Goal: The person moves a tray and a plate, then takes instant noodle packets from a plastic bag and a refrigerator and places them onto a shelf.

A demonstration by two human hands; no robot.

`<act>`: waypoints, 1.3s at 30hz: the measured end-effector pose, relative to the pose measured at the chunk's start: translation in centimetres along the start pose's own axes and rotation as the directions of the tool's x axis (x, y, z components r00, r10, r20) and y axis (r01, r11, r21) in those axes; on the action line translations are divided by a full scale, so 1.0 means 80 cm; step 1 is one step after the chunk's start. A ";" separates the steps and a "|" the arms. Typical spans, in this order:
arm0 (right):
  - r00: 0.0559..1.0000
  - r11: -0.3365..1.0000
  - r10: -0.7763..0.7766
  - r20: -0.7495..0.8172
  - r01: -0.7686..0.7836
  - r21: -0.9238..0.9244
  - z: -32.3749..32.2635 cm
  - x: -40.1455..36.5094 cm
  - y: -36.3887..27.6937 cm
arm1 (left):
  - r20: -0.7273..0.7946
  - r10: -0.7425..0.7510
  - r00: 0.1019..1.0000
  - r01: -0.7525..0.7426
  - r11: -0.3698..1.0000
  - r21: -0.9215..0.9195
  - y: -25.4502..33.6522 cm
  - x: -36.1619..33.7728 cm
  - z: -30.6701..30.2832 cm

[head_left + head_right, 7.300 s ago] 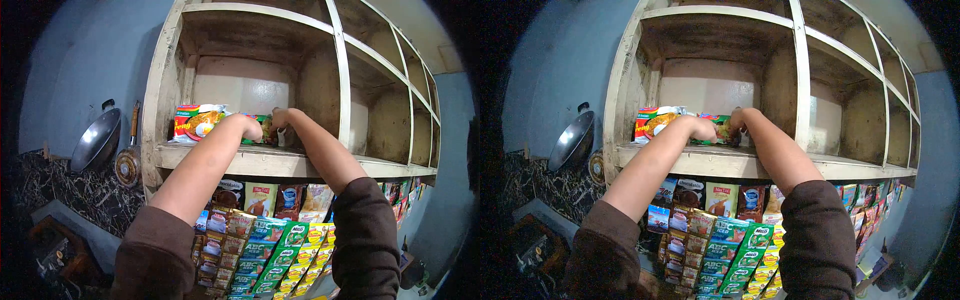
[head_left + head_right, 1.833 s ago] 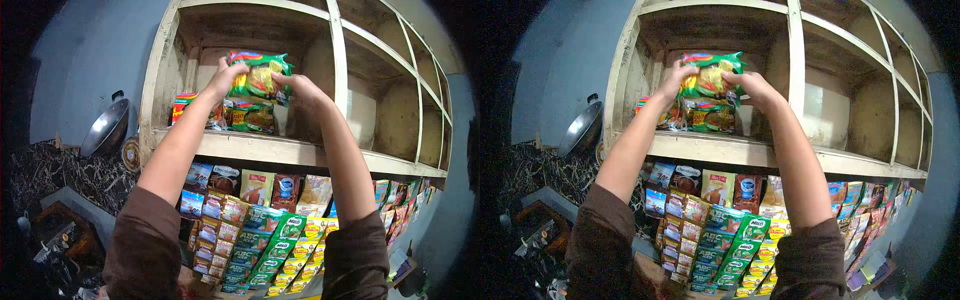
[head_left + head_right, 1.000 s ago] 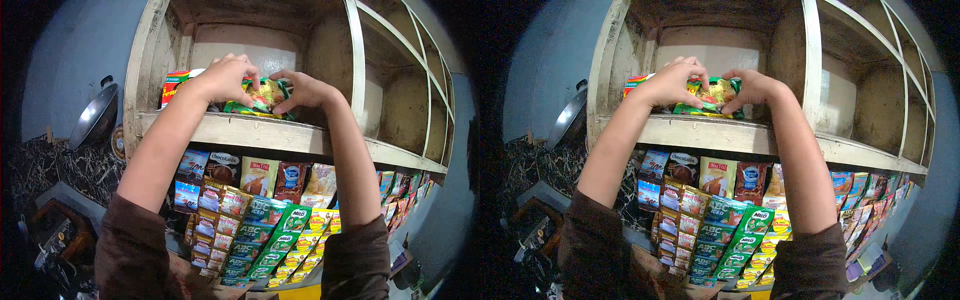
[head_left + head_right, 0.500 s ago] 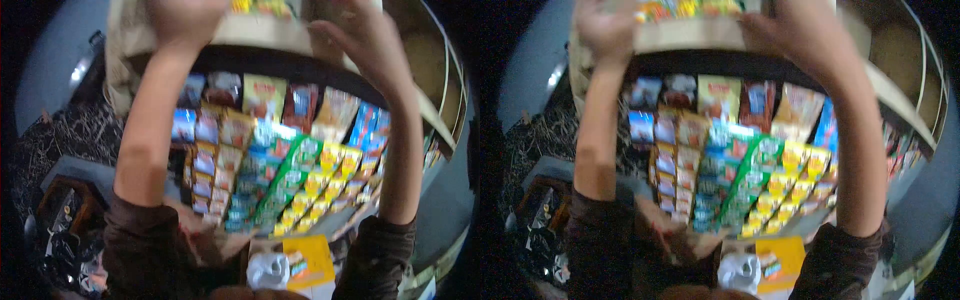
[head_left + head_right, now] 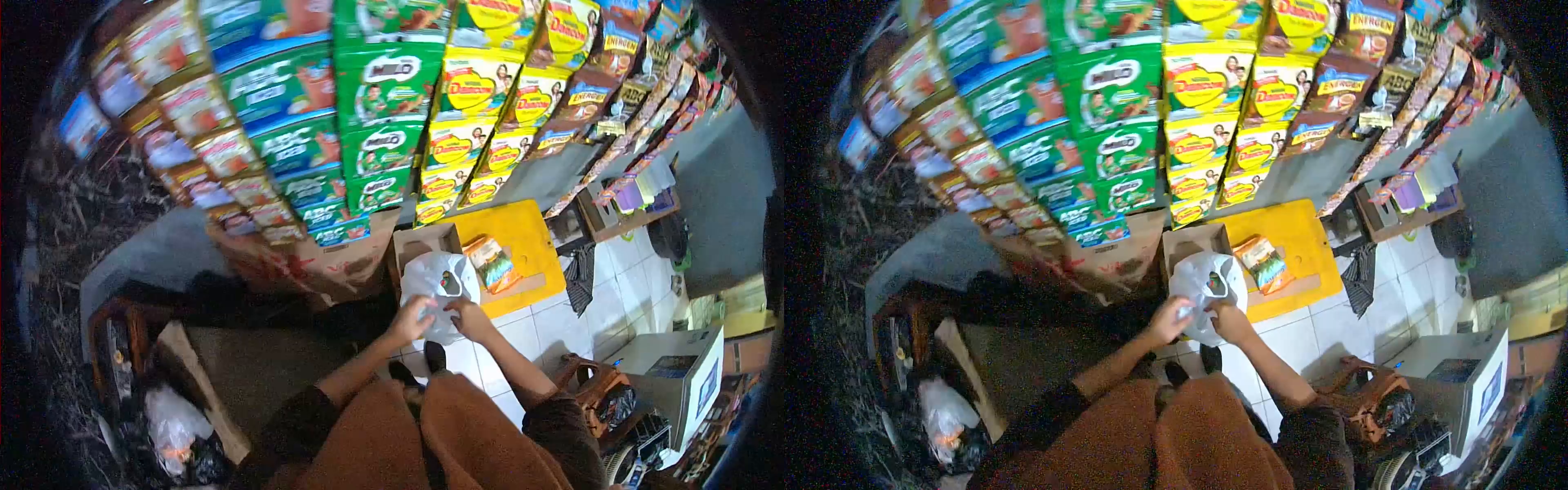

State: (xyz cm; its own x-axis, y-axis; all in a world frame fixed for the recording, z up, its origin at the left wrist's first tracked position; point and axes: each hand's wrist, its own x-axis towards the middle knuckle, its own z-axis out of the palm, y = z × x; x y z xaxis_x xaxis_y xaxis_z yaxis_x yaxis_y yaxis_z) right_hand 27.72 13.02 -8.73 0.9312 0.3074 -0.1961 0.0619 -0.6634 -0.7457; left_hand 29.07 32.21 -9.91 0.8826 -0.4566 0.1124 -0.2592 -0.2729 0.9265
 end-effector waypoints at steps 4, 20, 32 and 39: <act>0.949 0.948 0.305 0.085 -0.295 -0.116 0.067 0.046 0.100 | 0.194 -0.063 0.979 0.055 0.998 0.043 -0.113 0.017 0.069; 0.886 0.886 0.462 -0.038 -0.461 0.047 0.111 0.150 0.160 | -0.081 -0.182 0.980 0.199 0.869 0.453 -0.297 0.129 0.060; 0.935 0.935 0.353 0.002 -0.353 -0.022 0.177 0.164 0.218 | -0.154 -0.436 0.887 0.453 0.749 0.485 -0.330 0.144 0.081; 0.881 0.873 0.461 -0.109 -0.472 -0.125 0.160 0.153 0.216 | -0.153 -0.565 0.811 0.575 0.721 0.386 -0.312 0.106 0.110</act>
State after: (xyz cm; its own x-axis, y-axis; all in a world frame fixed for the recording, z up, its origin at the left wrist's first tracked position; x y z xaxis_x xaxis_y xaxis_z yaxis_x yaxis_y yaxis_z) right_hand 35.62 14.08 -32.16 0.8880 -0.1092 -0.4468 -0.3404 -0.8092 -0.4788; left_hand 39.55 27.68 -35.27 0.9222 -0.0867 -0.3770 0.1691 -0.7861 0.5945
